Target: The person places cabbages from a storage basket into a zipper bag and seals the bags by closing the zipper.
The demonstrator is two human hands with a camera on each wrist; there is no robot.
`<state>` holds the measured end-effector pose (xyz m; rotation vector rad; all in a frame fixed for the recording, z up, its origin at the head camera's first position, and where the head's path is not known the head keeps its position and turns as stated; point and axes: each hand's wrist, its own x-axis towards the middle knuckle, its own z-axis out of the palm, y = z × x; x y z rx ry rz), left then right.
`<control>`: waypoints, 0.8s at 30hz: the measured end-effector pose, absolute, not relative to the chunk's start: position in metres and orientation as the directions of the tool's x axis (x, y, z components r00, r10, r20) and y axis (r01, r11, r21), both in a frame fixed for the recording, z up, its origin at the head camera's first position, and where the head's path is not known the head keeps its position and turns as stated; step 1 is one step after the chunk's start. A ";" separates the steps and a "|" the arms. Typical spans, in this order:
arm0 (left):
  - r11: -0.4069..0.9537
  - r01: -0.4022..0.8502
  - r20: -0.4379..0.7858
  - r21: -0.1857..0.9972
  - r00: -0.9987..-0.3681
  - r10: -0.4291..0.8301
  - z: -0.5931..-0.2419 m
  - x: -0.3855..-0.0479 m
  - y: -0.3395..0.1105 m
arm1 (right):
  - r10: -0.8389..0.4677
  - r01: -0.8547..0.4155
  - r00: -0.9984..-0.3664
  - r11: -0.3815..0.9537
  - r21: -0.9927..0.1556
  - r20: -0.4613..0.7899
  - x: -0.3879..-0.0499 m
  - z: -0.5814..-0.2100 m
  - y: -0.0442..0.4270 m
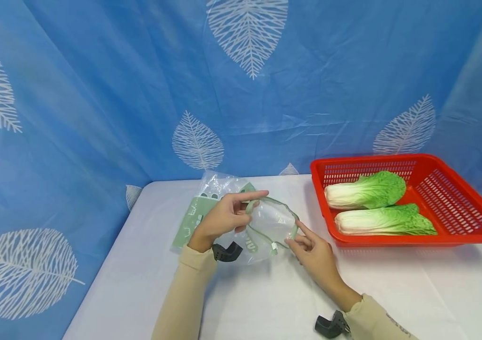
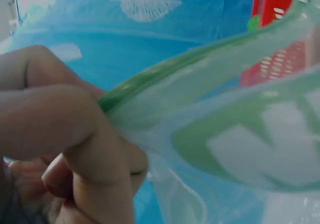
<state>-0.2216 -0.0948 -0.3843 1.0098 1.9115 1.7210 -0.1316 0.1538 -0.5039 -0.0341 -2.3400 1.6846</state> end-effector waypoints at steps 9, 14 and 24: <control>-0.044 0.187 0.171 0.981 -0.743 0.647 -0.417 -0.243 -0.102 | 0.158 -0.161 -0.965 0.280 -0.946 0.211 -0.131 -0.505 0.153; -0.039 0.183 0.164 0.982 -0.738 0.655 -0.424 -0.244 -0.102 | 0.160 -0.126 -0.971 0.283 -0.951 0.176 -0.129 -0.508 0.153; -0.051 0.218 0.195 0.975 -0.714 0.672 -0.417 -0.244 -0.100 | 0.163 -0.176 -0.961 0.255 -0.951 0.222 -0.130 -0.505 0.155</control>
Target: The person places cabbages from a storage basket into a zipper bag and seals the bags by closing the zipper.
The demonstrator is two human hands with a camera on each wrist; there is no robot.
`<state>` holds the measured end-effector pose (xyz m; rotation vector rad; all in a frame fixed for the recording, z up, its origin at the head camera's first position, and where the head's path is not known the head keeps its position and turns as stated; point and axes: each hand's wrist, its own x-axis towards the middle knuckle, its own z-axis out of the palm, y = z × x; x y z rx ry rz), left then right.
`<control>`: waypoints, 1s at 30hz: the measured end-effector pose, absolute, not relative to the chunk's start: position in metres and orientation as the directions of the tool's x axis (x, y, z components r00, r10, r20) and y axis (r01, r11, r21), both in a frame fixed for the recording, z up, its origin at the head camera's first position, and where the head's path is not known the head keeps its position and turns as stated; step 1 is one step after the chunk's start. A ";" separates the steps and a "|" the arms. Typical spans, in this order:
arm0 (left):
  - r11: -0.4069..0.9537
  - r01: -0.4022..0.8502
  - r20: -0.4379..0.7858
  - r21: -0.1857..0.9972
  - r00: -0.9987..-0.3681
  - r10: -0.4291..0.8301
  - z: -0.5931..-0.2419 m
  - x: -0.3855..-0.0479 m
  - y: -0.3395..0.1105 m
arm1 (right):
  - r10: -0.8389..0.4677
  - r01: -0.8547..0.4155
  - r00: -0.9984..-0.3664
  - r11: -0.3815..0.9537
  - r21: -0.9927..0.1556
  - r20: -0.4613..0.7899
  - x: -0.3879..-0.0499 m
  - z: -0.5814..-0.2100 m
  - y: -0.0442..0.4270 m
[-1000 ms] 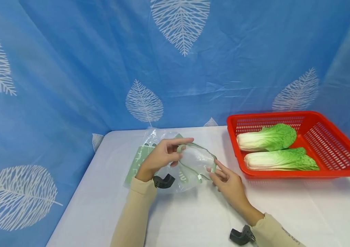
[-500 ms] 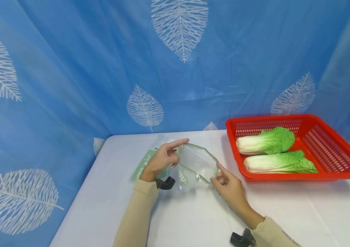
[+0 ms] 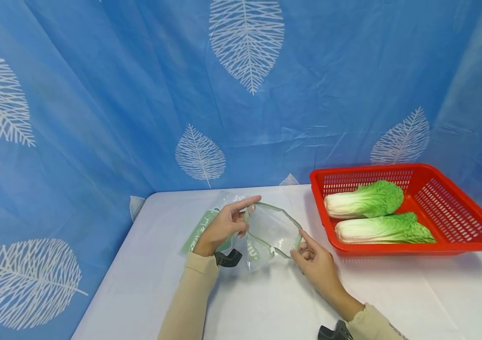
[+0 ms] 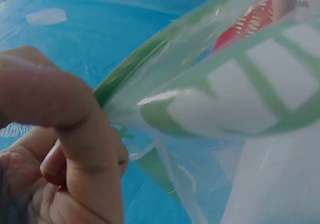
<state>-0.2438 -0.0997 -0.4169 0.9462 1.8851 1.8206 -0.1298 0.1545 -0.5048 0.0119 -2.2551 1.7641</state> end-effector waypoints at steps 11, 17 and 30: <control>-0.114 0.157 0.192 0.981 -0.709 0.678 -0.427 -0.248 -0.098 | 0.154 -0.187 -0.957 0.316 -0.930 0.245 -0.129 -0.496 0.151; -0.124 0.142 0.188 0.982 -0.684 0.705 -0.432 -0.247 -0.095 | 0.155 -0.162 -0.963 0.320 -0.933 0.220 -0.132 -0.504 0.152; -0.113 0.124 0.167 0.986 -0.646 0.745 -0.430 -0.246 -0.091 | 0.100 -0.179 -0.971 0.313 -0.933 0.219 -0.130 -0.498 0.154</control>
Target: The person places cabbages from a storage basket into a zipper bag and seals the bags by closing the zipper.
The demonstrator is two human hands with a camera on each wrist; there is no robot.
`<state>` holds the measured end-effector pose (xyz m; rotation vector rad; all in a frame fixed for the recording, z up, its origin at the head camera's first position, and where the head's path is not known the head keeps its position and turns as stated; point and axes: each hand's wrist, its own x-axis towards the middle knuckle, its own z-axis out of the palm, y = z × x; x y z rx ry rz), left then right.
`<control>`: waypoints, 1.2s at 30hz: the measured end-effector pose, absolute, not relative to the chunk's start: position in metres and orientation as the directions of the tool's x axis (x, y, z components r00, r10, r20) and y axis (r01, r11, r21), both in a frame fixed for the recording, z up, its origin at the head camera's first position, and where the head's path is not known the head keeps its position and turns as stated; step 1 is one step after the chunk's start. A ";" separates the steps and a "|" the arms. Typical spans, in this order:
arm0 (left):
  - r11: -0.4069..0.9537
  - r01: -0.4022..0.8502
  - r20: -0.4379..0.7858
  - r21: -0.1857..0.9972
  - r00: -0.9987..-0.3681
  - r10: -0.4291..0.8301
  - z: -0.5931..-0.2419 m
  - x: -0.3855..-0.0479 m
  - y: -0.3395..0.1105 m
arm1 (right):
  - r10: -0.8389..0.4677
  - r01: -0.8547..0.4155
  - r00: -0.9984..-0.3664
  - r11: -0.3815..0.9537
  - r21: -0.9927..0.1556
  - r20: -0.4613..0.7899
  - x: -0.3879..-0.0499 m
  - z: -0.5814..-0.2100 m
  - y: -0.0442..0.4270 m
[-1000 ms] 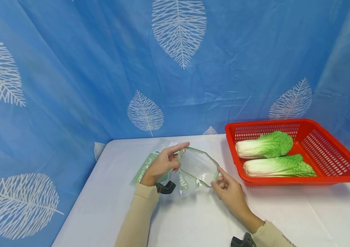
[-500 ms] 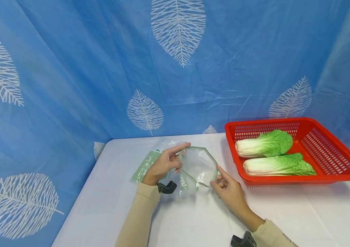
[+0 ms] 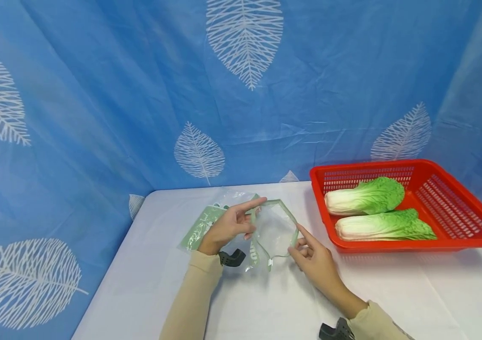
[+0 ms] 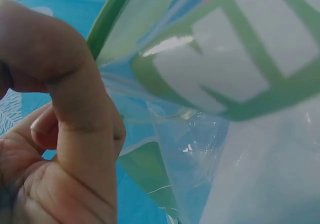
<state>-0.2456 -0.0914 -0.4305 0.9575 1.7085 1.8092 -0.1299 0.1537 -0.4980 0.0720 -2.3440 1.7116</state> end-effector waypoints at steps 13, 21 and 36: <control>-0.133 0.114 0.175 0.985 -0.628 0.758 -0.425 -0.247 -0.086 | 0.031 -0.234 -0.961 0.432 -0.871 0.274 -0.098 -0.470 0.151; -0.150 0.108 0.184 0.983 -0.631 0.753 -0.424 -0.247 -0.091 | -0.192 -0.478 -0.876 0.475 -0.739 0.442 -0.090 -0.422 0.173; -0.167 0.097 0.190 0.981 -0.640 0.744 -0.423 -0.244 -0.097 | -0.446 -0.483 -0.870 0.680 -0.552 0.211 -0.163 -0.350 0.306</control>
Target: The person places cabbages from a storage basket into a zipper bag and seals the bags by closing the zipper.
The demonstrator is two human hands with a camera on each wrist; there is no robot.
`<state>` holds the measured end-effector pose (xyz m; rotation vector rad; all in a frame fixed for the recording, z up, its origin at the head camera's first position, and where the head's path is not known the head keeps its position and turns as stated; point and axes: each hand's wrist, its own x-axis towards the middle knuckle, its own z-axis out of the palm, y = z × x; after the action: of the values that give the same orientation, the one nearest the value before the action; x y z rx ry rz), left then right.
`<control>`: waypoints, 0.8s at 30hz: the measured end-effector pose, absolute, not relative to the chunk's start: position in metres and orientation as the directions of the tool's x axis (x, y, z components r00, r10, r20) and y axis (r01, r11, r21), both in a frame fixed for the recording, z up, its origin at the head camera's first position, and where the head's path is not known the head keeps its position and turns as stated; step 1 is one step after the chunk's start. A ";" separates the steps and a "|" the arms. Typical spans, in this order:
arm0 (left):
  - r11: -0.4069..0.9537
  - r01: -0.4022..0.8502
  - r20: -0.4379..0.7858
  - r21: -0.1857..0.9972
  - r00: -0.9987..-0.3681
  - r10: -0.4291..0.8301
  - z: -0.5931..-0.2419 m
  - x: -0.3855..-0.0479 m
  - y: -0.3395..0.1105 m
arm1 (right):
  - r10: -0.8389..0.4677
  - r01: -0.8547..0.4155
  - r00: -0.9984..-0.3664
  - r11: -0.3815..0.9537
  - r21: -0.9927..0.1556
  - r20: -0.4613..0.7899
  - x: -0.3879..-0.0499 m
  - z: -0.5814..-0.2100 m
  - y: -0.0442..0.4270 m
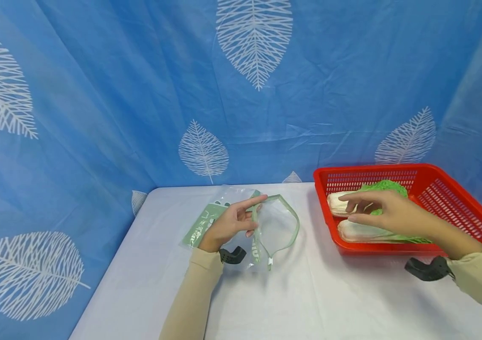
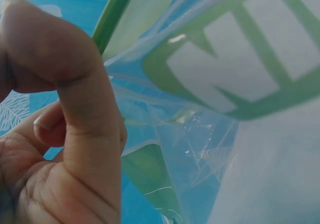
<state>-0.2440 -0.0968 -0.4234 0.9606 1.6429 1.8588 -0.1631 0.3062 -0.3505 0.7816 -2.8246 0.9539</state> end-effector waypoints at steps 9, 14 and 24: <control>-0.170 0.097 0.193 0.981 -0.631 0.752 -0.423 -0.245 -0.095 | -0.524 -0.384 -0.852 0.631 -0.673 -0.004 -0.187 -0.377 0.363; -0.163 0.094 0.185 0.982 -0.628 0.756 -0.424 -0.246 -0.095 | -0.583 -0.353 -0.810 0.574 -0.739 -0.066 -0.191 -0.387 0.376; -0.139 0.097 0.169 0.986 -0.636 0.753 -0.427 -0.245 -0.096 | -0.553 -0.391 -0.831 0.660 -0.641 -0.063 -0.194 -0.415 0.368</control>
<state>-0.2453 -0.0963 -0.4270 0.9533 1.6615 1.8257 -0.1944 0.3676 -0.4146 0.8956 -3.0897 1.0904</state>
